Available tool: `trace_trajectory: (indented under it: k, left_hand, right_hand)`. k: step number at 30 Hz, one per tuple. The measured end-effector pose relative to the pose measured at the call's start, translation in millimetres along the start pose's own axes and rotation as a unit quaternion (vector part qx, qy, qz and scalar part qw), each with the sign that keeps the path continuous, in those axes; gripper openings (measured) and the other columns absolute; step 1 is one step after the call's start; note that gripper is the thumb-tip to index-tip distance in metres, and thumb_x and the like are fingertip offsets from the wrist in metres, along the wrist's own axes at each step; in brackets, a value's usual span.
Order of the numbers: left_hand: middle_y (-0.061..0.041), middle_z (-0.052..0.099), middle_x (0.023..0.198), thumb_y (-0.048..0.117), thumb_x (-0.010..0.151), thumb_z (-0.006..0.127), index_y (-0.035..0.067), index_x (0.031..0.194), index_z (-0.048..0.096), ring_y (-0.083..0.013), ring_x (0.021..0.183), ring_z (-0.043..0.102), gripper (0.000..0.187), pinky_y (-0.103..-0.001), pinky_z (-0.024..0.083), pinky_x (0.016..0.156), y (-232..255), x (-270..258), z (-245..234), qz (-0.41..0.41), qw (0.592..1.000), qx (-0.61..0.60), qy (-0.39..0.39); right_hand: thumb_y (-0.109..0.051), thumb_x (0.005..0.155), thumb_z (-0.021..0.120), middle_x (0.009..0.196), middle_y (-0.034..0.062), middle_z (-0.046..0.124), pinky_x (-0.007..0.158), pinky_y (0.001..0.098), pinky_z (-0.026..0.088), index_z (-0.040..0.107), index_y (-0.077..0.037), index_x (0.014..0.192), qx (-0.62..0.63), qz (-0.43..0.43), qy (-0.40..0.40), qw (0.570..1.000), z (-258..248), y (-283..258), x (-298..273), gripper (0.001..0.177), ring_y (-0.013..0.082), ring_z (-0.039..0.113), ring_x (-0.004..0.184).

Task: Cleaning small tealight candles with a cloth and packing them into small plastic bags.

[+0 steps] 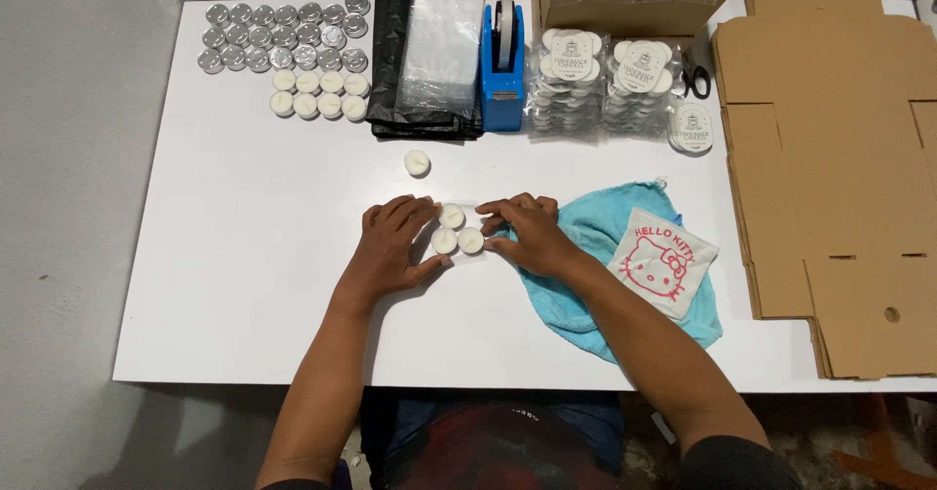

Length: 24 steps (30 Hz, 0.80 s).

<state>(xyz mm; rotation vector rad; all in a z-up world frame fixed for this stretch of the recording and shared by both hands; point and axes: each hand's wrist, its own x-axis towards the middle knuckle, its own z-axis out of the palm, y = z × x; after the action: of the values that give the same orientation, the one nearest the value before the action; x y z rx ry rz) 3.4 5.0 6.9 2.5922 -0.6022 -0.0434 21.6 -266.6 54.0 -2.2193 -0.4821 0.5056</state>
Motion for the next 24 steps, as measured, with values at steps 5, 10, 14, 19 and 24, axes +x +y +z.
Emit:
trace_trajectory:
  k: [5, 10, 14, 19, 24]
  left_hand:
    - [-0.006, 0.059, 0.145, 0.068, 0.086, 0.064, 0.023, 0.148, 0.055, -0.0254, 0.143, 0.044, 0.077, -0.056, 0.03, 0.117, -1, -2, -6, -0.002, 1.0, -0.011, -0.006]
    - [-0.004, 0.061, 0.145, 0.066, 0.083, 0.067, 0.025, 0.147, 0.057, -0.0239, 0.142, 0.046, 0.076, -0.054, 0.028, 0.117, -9, -8, -16, -0.018, 1.0, -0.023, -0.011]
    - [-0.001, 0.062, 0.144, 0.066, 0.08, 0.07, 0.027, 0.146, 0.058, -0.0216, 0.141, 0.047, 0.078, -0.052, 0.027, 0.117, -16, -14, -27, -0.039, 0.999, -0.023, -0.007]
    - [-0.001, 0.064, 0.142, 0.06, 0.076, 0.076, 0.026, 0.144, 0.06, -0.0221, 0.14, 0.049, 0.078, -0.052, 0.028, 0.117, -24, -19, -40, -0.058, 0.997, -0.051, -0.003]
    - [-0.002, 0.066, 0.14, 0.059, 0.072, 0.08, 0.027, 0.141, 0.063, -0.0228, 0.14, 0.051, 0.079, -0.053, 0.025, 0.117, -33, -24, -44, -0.065, 0.994, -0.088, 0.005]
  right_hand:
    - [-0.017, 0.094, 0.072, 0.111, 0.0081, 0.077, 0.116, 0.0487, 0.019, 0.063, -0.013, 0.136, -0.018, 0.004, 0.013, 1.0, -2, 8, 2, 0.042, 0.025, 0.061, 0.124]
    - [-0.023, 0.1, 0.067, 0.113, 0.0063, 0.075, 0.112, 0.0481, 0.027, 0.065, -0.015, 0.133, -0.093, 0.012, 0.041, 0.995, -8, 17, 15, 0.034, 0.0255, 0.061, 0.118]
    - [-0.026, 0.101, 0.066, 0.112, 0.0055, 0.072, 0.106, 0.0469, 0.034, 0.066, -0.014, 0.131, -0.162, 0.02, 0.035, 0.986, -4, 21, 38, 0.032, 0.0246, 0.062, 0.114]
    - [-0.027, 0.101, 0.064, 0.113, 0.0072, 0.068, 0.101, 0.0449, 0.041, 0.065, -0.012, 0.134, -0.169, 0.017, 0.035, 0.985, 11, 19, 82, 0.035, 0.0257, 0.063, 0.112]
    - [-0.026, 0.106, 0.055, 0.116, 0.016, 0.061, 0.09, 0.0449, 0.051, 0.052, -0.009, 0.149, -0.154, -0.014, 0.011, 0.988, 20, -10, 111, 0.046, 0.0315, 0.066, 0.103]
